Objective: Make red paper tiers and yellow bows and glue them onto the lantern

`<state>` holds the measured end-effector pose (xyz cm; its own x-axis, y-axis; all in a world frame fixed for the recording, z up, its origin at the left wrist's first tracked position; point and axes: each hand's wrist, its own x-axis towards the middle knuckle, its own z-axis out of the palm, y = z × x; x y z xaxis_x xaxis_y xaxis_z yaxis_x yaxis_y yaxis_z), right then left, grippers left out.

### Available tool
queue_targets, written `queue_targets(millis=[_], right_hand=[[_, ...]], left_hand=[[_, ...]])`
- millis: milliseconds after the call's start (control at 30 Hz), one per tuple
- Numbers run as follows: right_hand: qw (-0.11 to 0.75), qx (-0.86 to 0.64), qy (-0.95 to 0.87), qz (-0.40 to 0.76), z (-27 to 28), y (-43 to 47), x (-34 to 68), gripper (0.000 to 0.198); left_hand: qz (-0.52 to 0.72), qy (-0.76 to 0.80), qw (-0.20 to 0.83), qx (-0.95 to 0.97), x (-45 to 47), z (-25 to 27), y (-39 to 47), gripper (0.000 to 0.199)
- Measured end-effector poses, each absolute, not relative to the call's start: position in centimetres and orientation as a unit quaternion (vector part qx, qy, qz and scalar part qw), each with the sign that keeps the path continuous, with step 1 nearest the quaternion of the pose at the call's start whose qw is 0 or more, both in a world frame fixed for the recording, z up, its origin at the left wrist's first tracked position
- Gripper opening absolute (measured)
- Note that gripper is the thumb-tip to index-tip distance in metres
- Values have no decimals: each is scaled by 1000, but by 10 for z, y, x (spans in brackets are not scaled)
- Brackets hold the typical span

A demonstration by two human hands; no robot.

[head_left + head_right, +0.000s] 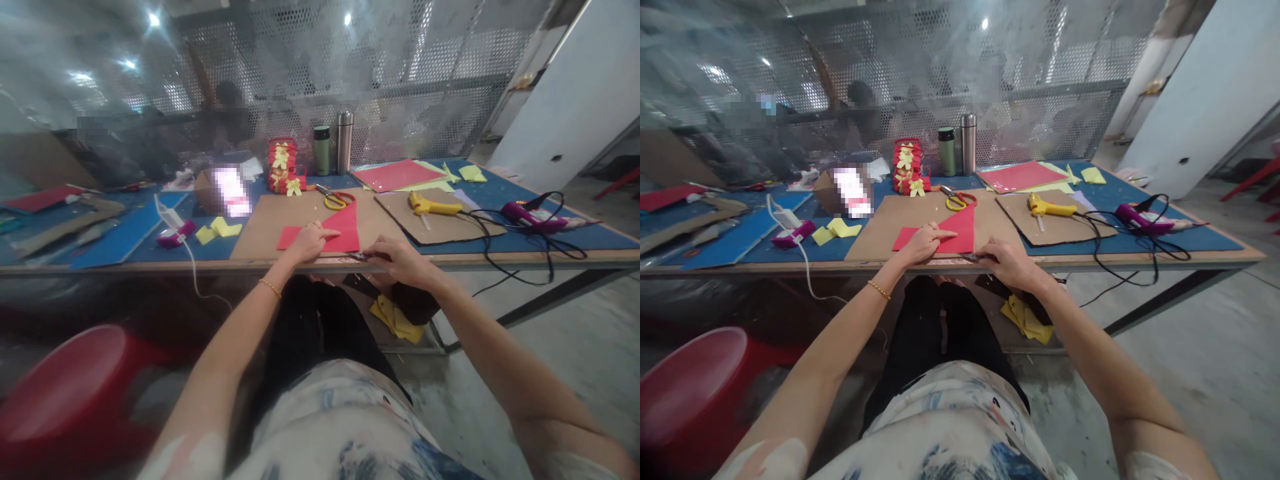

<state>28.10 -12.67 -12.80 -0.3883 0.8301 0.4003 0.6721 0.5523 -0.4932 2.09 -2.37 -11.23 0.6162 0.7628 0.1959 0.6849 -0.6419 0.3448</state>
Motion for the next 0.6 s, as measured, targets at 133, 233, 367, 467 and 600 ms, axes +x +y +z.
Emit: queue_targets(millis=[133, 233, 367, 467, 600], right_hand=[[326, -460, -817, 121, -129, -125, 275, 23], [331, -455, -819, 119, -129, -124, 272, 23], [320, -453, -822, 128, -129, -125, 278, 24], [308, -457, -824, 133, -129, -126, 282, 26], [305, -453, -827, 134, -127, -125, 282, 25]], left_hand=[[160, 415, 121, 888, 21, -110, -25, 57], [162, 415, 123, 887, 21, -110, -25, 56], [174, 404, 120, 890, 20, -113, -23, 58], [176, 400, 119, 892, 20, -114, -23, 57], [173, 411, 119, 887, 21, -111, -26, 56]])
